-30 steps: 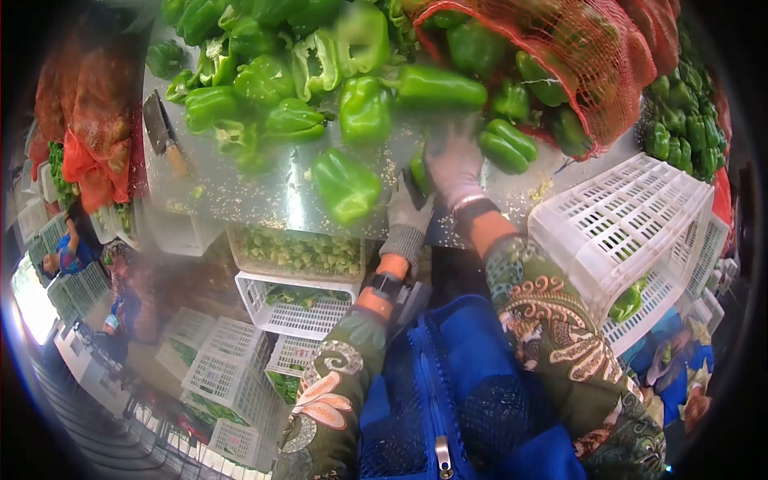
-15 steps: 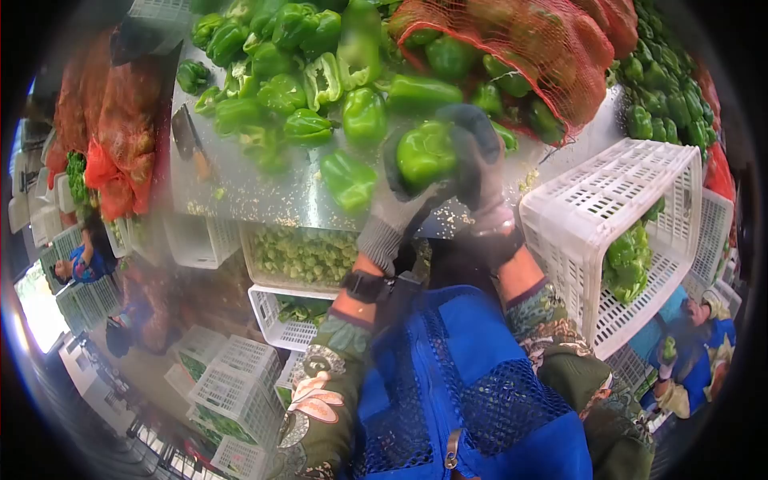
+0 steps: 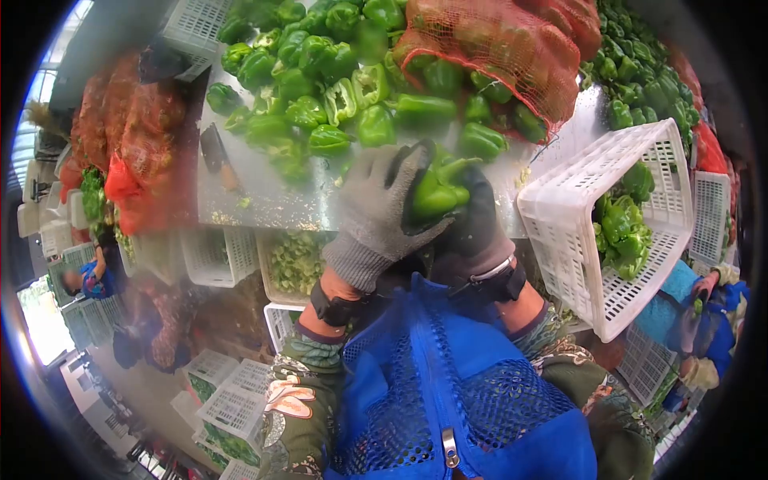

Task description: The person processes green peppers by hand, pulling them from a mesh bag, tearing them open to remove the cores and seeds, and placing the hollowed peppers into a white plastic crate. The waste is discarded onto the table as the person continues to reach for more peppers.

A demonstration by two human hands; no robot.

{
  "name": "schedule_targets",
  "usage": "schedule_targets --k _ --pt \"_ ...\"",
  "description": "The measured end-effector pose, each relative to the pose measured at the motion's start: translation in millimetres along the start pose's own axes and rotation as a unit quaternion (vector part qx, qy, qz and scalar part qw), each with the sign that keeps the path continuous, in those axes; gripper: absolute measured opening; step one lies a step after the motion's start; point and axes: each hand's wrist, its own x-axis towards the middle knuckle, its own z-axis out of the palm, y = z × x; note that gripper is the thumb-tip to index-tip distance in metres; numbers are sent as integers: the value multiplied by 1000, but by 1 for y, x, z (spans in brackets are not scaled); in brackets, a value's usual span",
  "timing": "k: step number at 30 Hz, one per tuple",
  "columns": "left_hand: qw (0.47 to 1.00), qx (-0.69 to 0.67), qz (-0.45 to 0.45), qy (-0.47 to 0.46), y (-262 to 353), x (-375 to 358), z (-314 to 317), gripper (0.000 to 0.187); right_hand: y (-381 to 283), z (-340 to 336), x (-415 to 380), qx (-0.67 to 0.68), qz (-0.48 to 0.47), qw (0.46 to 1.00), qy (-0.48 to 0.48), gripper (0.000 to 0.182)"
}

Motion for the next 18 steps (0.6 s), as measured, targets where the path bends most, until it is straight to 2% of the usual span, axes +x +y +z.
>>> schedule_targets --k 3,6,7,10,13,17,18 --pt "998 36 46 38 9 -2 -12 72 7 3 -3 32 -7 999 -9 54" --pt "995 19 41 88 16 -6 -22 69 4 16 -9 48 -43 997 -53 51" --pt "991 -16 28 127 14 -8 -18 66 0 23 -11 25 -78 994 -68 50" --pt "983 -131 -35 126 18 -9 -25 66 -10 40 -16 -69 -210 971 -90 42" --pt "977 -165 -56 125 26 -8 -31 66 -12 47 -19 -161 -329 927 -76 33" --pt "957 -239 -78 144 24 -3 -20 63 -4 38 -9 -123 -384 910 -93 28" --pt "947 -267 -91 154 24 -2 -15 62 -5 40 -10 -65 -363 925 -94 28"
